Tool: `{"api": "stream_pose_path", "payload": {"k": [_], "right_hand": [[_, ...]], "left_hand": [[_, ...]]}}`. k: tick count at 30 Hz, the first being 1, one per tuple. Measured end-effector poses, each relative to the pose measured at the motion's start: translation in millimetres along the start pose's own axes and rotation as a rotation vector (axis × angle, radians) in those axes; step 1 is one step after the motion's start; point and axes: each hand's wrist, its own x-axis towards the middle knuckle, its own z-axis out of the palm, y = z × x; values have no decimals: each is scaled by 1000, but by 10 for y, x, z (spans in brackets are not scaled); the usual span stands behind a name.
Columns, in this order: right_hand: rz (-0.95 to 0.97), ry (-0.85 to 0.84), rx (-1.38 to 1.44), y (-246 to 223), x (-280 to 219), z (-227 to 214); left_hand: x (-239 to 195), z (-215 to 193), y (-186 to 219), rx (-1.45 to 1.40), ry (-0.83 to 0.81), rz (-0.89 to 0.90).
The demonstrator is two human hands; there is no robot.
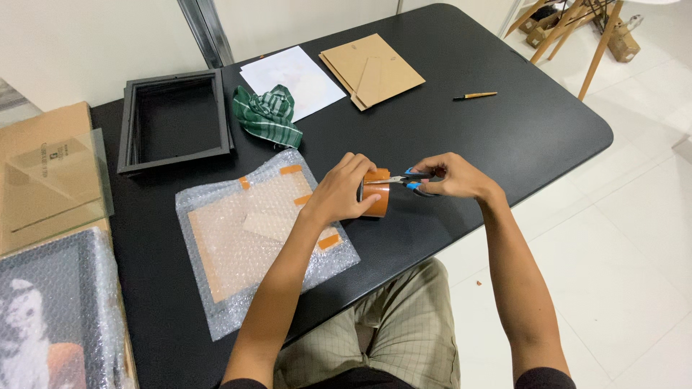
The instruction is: The person wraps an artwork component in bubble wrap, securing the edges with pieces of tape that they cut using scissors.
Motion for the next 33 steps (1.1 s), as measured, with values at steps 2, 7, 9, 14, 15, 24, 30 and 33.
{"api": "stream_pose_path", "payload": {"k": [2, 7, 9, 14, 15, 24, 30, 33], "right_hand": [[10, 9, 5, -171, -65, -27], [27, 19, 10, -293, -143, -34], [44, 15, 15, -283, -151, -41], [37, 37, -60, -222, -148, -24], [32, 56, -97, -269, -173, -27], [-60, 173, -162, -359, -307, 60], [52, 532, -46, 867, -283, 435], [297, 578, -408, 1009, -238, 666]], "left_hand": [[-16, 9, -2, 17, 0, 3], [-20, 18, -4, 29, 5, 11], [-20, 33, -16, 30, 7, 12], [-17, 76, -52, 24, 24, 33], [-23, 91, -63, 35, 19, 30], [-11, -31, 20, -61, 13, -24], [-68, -21, 3, -198, 41, -92], [-71, 42, -15, -264, 56, -120]]}}
